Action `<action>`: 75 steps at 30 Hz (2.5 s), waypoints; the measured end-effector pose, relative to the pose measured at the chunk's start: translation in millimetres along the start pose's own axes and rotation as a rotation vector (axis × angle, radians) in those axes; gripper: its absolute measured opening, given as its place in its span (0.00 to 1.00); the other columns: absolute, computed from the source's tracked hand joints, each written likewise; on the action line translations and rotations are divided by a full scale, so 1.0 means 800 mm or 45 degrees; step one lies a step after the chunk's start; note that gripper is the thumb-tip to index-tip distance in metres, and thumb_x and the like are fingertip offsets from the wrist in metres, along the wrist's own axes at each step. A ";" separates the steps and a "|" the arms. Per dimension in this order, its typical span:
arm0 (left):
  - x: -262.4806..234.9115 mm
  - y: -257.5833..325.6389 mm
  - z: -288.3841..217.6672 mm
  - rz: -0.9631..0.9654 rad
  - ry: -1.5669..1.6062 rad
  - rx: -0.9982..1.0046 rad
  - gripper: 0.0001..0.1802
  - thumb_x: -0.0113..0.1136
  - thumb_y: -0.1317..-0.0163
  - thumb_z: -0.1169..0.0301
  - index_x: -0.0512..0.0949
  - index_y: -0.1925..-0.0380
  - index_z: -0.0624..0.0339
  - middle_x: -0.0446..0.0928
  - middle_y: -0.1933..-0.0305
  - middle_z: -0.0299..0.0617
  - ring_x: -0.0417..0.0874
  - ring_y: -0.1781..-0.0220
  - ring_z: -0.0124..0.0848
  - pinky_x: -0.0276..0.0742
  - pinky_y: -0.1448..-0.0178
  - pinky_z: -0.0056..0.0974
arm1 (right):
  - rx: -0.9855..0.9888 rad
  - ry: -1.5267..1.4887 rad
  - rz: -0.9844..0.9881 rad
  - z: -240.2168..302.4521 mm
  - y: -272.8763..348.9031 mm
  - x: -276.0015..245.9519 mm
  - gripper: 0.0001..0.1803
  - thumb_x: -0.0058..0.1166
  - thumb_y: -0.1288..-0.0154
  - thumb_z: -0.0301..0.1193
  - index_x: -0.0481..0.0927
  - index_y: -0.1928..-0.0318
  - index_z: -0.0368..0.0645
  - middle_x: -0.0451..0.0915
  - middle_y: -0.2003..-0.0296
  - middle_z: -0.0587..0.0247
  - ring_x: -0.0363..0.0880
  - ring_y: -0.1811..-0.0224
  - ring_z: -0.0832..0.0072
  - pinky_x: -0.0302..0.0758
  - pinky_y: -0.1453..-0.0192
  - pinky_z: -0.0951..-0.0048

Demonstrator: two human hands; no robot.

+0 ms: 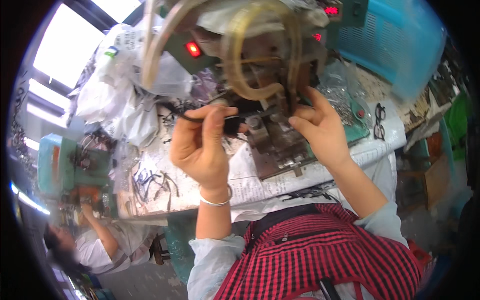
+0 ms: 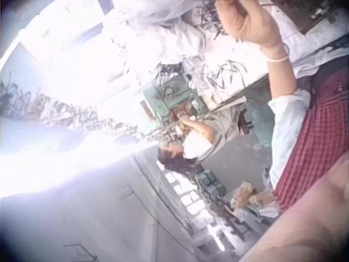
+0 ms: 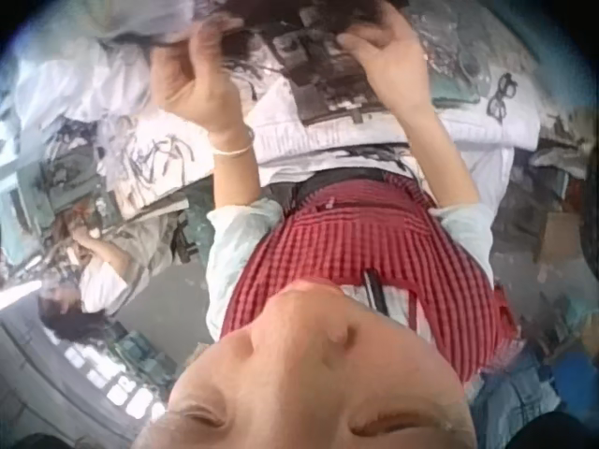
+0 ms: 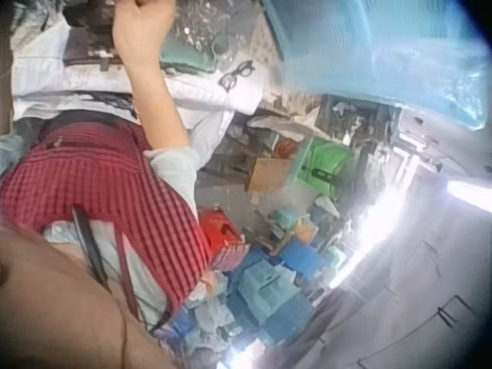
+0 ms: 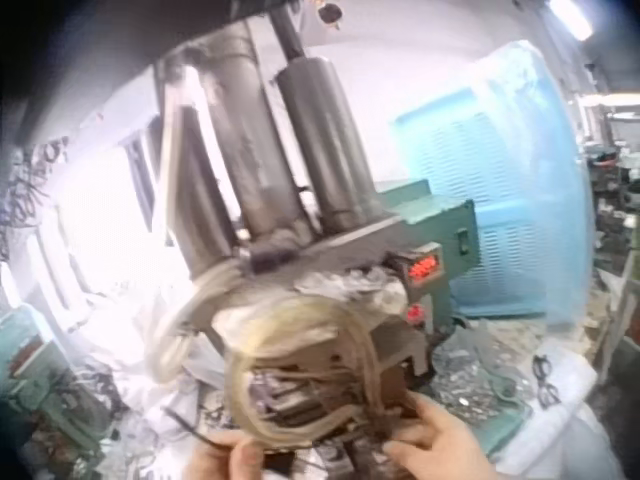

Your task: The person repeatedly picks small black plastic pieces and metallic components from piles on the table, places them into a press machine, and removes the assembled units. The person handles the parts one at a time and stacks the finished pieces on the table.

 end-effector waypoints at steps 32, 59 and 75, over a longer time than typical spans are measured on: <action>0.020 0.065 -0.060 0.952 -0.679 0.574 0.17 0.70 0.51 0.73 0.88 0.58 0.54 0.88 0.56 0.40 0.79 0.77 0.27 0.73 0.76 0.32 | -0.333 1.815 -0.325 -0.083 0.024 -0.154 0.05 0.66 0.43 0.31 0.86 0.67 0.44 0.82 0.66 0.57 0.81 0.57 0.54 0.77 0.51 0.55; -0.233 0.040 0.157 0.278 -1.247 0.032 0.04 0.73 0.41 0.78 0.85 0.69 0.62 0.84 0.69 0.38 0.80 0.70 0.27 0.75 0.65 0.31 | -0.198 0.930 -0.569 -0.050 0.085 -0.190 0.09 0.63 0.31 0.23 0.88 0.52 0.36 0.89 0.55 0.62 0.85 0.52 0.75 0.78 0.43 0.73; -0.052 0.042 0.035 -0.140 -0.039 0.153 0.05 0.57 0.25 0.78 0.79 0.61 0.70 0.86 0.61 0.52 0.84 0.68 0.30 0.83 0.65 0.32 | -0.270 0.156 -0.134 -0.027 -0.004 -0.007 0.28 0.64 0.34 0.18 0.71 0.35 0.34 0.82 0.47 0.57 0.82 0.45 0.75 0.77 0.38 0.74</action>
Point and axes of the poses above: each hand's wrist, its own y-axis away from the middle knuckle, its own x-axis out of the palm, z = x × y, the point moved 1 cm from there along -y, towards the middle knuckle
